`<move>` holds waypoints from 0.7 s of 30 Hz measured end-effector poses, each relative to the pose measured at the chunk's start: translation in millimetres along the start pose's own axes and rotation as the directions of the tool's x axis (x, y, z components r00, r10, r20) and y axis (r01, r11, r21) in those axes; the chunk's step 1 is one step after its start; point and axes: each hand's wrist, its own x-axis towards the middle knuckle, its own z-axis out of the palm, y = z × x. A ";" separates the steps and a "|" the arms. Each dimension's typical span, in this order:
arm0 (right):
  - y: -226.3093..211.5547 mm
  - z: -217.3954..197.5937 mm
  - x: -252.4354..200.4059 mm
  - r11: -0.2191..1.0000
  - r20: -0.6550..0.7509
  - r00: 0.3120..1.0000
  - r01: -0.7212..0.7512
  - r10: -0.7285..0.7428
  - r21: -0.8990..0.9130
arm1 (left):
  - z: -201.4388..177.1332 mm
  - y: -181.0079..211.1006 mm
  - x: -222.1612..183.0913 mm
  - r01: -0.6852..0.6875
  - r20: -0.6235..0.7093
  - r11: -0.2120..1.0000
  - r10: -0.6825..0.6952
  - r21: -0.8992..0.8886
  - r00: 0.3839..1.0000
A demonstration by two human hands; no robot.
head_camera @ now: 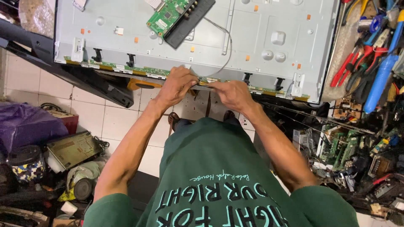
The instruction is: Dismantling a television by removing internal components and unscrewing the internal frame.
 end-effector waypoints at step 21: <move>-48.4 77.5 67.1 0.959 -0.327 0.920 0.139 -0.217 -0.247 | 80.8 -39.4 -79.8 0.190 -0.064 0.120 -0.958 -0.974 0.279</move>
